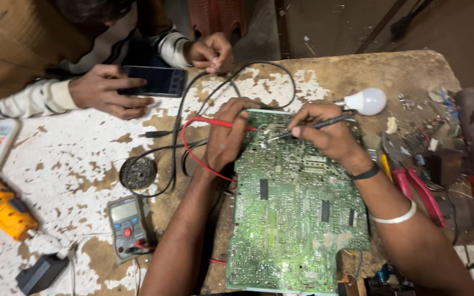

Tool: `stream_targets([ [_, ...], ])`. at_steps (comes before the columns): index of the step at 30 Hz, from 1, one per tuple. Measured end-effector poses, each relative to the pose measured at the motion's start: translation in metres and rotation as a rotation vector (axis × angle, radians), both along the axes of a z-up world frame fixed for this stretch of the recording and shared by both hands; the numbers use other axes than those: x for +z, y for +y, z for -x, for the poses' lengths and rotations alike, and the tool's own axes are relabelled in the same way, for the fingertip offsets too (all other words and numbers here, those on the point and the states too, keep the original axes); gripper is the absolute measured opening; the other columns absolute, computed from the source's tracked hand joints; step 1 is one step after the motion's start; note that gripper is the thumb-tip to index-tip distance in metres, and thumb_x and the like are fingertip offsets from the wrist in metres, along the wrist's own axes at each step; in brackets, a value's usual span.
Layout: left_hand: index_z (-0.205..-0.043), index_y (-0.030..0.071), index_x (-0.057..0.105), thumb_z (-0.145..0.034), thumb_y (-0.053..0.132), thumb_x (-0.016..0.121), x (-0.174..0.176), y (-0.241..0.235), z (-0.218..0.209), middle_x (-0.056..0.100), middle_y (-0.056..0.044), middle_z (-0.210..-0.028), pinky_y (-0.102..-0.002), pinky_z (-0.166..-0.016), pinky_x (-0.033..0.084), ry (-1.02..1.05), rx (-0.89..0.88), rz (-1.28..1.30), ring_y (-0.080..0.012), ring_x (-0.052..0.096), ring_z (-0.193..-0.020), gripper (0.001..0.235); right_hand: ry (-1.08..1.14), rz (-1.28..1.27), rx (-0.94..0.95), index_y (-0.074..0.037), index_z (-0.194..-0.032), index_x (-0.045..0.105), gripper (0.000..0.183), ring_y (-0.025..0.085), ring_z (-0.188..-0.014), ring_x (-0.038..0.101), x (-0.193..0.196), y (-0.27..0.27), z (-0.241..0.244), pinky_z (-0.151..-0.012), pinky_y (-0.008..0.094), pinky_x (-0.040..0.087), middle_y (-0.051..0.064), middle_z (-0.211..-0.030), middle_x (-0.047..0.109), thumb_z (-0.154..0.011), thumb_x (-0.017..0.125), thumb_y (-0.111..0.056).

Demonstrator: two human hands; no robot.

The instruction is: The person uses a multimeter to test points on a green circuit board and then uses a soldering iron to apply solder to specific areas. The person handles the probes and soldering iron with both hands while working on the board.

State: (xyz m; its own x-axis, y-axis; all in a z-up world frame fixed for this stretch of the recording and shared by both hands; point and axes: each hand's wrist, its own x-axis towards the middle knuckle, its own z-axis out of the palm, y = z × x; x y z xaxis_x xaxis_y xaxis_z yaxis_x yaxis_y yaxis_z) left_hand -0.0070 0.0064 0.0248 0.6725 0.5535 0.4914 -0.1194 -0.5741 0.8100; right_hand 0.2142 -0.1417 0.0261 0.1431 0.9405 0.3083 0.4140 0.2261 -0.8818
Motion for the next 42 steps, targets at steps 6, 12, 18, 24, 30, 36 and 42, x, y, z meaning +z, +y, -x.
stream_targets([
  [6, -0.114, -0.002, 0.067, -0.1, 0.023, 0.035, -0.001, -0.001, -0.001, 0.067, -0.02, -0.119, -0.044, -0.103, 0.048, 0.032, -0.008, -0.065, -0.0352, 0.064, -0.114, 0.042, 0.05, -0.006, 0.03, -0.002, -0.091, 0.074, 0.014, 0.011, -0.078, 0.064, -0.001, 0.0, 0.002, -0.071, 0.026, 0.051, 0.004, -0.084, 0.073, -0.088, 0.072, -0.015],
  [12, -0.119, -0.001, 0.068, -0.096, 0.021, 0.036, 0.0, -0.002, -0.001, 0.066, -0.022, -0.119, -0.045, -0.102, 0.046, 0.116, 0.03, -0.104, -0.036, 0.061, -0.113, 0.045, 0.079, -0.012, 0.049, -0.002, -0.094, 0.074, 0.012, 0.01, -0.075, 0.064, -0.002, 0.002, 0.004, -0.068, 0.026, 0.053, 0.005, -0.085, 0.073, -0.089, 0.071, -0.012],
  [18, -0.124, 0.004, 0.068, -0.097, 0.025, 0.04, 0.008, -0.004, 0.005, 0.067, -0.018, -0.128, -0.048, -0.105, 0.04, 0.121, 0.085, -0.28, -0.0361, 0.058, -0.119, 0.044, 0.323, -0.037, -0.012, -0.004, -0.113, 0.075, 0.024, 0.009, -0.068, 0.066, 0.015, -0.007, -0.006, -0.054, 0.021, 0.05, 0.008, -0.093, 0.077, -0.096, 0.064, -0.016],
  [24, -0.134, 0.006, 0.065, -0.103, 0.035, 0.027, 0.013, -0.007, 0.007, 0.066, -0.017, -0.132, -0.05, -0.11, 0.034, 0.109, 0.02, -0.225, -0.0362, 0.053, -0.127, 0.056, 0.026, -0.016, 0.131, -0.002, -0.106, 0.08, 0.022, 0.011, -0.071, 0.067, 0.017, -0.007, 0.009, -0.062, 0.025, 0.053, 0.008, -0.084, 0.077, -0.092, 0.066, -0.01],
  [30, -0.131, 0.01, 0.068, -0.1, 0.04, 0.026, 0.002, -0.007, 0.009, 0.071, -0.014, -0.125, -0.049, -0.11, 0.035, 0.173, 0.015, -0.233, -0.0346, 0.055, -0.125, 0.06, -0.017, 0.047, 0.116, -0.003, -0.103, 0.08, 0.024, 0.011, -0.071, 0.07, 0.006, 0.0, 0.009, -0.065, 0.025, 0.057, 0.008, -0.083, 0.078, -0.086, 0.064, -0.007],
  [36, -0.13, 0.012, 0.068, -0.098, 0.032, 0.037, 0.001, -0.003, 0.009, 0.069, -0.014, -0.126, -0.05, -0.109, 0.039, 0.13, 0.03, -0.313, -0.0345, 0.056, -0.122, 0.048, -0.029, 0.072, 0.091, -0.002, -0.103, 0.079, 0.02, 0.013, -0.074, 0.07, 0.003, 0.0, 0.005, -0.069, 0.026, 0.057, 0.009, -0.09, 0.079, -0.09, 0.065, -0.007],
  [42, -0.138, 0.011, 0.058, -0.093, 0.026, 0.046, -0.002, -0.005, 0.013, 0.065, -0.014, -0.125, -0.049, -0.104, 0.04, 0.167, 0.059, -0.339, -0.0317, 0.058, -0.121, 0.049, 0.017, 0.134, 0.057, 0.002, -0.106, 0.077, 0.02, 0.012, -0.078, 0.068, 0.0, -0.003, 0.0, -0.072, 0.026, 0.055, 0.011, -0.094, 0.077, -0.093, 0.063, -0.004],
])
